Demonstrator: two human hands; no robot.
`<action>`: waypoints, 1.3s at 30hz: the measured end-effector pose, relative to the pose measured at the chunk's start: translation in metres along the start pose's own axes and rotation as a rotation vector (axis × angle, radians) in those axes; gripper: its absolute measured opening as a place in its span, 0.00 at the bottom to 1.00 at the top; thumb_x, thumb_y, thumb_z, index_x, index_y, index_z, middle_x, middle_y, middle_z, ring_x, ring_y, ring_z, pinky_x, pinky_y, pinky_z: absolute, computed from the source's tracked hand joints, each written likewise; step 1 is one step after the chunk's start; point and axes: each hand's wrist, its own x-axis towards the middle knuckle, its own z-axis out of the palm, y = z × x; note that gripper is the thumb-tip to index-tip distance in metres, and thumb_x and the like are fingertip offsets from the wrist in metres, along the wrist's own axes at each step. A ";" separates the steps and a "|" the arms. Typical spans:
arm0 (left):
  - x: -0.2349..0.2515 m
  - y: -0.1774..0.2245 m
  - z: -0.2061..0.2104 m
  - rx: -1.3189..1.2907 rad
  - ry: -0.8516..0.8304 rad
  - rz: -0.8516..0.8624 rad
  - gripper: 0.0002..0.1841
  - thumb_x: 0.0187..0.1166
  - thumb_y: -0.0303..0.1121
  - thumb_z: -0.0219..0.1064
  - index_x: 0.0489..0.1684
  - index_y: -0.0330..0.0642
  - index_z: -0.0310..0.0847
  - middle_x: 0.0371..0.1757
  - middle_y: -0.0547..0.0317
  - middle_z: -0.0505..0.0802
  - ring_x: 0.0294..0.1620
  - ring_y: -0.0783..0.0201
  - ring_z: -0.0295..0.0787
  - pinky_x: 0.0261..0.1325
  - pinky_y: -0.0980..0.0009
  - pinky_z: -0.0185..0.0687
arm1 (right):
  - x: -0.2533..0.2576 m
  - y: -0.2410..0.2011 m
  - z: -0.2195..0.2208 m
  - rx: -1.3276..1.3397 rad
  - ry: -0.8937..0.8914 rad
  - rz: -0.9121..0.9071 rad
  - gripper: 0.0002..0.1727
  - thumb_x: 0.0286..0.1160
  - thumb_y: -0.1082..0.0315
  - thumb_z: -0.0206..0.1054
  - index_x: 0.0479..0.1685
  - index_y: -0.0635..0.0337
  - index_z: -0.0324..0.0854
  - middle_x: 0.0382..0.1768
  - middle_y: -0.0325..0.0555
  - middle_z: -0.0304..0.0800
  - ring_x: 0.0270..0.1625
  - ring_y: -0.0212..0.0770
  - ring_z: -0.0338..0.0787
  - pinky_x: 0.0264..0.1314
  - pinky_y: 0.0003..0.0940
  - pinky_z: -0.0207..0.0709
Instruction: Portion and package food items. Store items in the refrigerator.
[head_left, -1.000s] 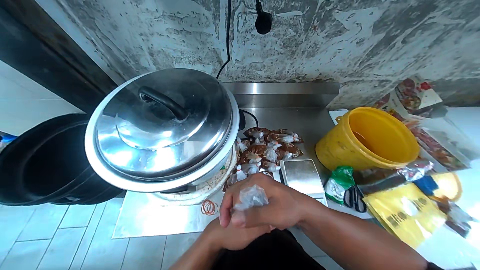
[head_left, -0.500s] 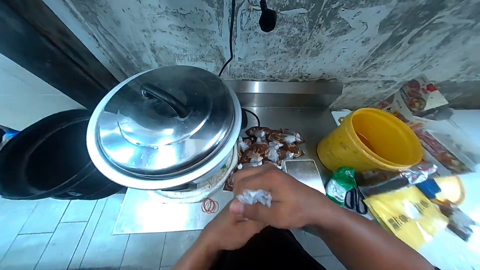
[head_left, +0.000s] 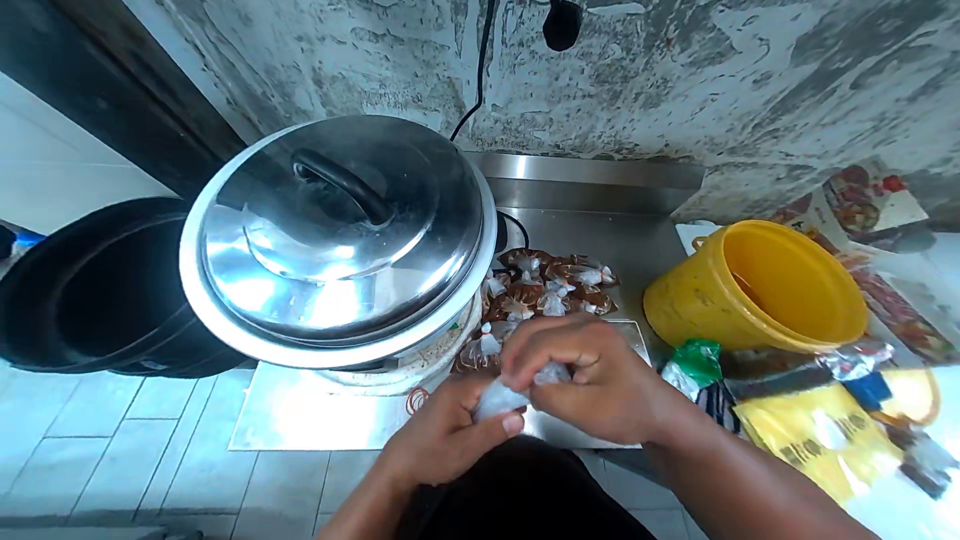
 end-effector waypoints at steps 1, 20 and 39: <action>-0.002 0.001 -0.005 0.043 0.018 0.001 0.20 0.88 0.50 0.62 0.47 0.39 0.85 0.34 0.62 0.89 0.31 0.75 0.84 0.37 0.73 0.84 | -0.002 0.002 0.000 -0.002 0.041 -0.010 0.06 0.71 0.78 0.67 0.32 0.61 0.89 0.43 0.40 0.93 0.41 0.29 0.91 0.40 0.24 0.88; -0.084 -0.010 -0.029 -0.104 0.619 -0.009 0.07 0.80 0.36 0.71 0.45 0.45 0.82 0.48 0.47 0.96 0.62 0.46 0.92 0.85 0.44 0.69 | -0.014 0.140 0.080 -0.164 -0.281 0.388 0.15 0.84 0.63 0.60 0.57 0.59 0.89 0.51 0.49 0.93 0.50 0.40 0.92 0.60 0.40 0.85; -0.127 -0.027 -0.019 -0.206 0.813 -0.056 0.09 0.79 0.31 0.71 0.49 0.42 0.77 0.51 0.46 0.94 0.53 0.54 0.94 0.66 0.56 0.87 | 0.009 0.216 0.147 -0.700 -0.733 0.244 0.20 0.91 0.64 0.49 0.73 0.50 0.78 0.57 0.58 0.88 0.55 0.63 0.90 0.56 0.65 0.82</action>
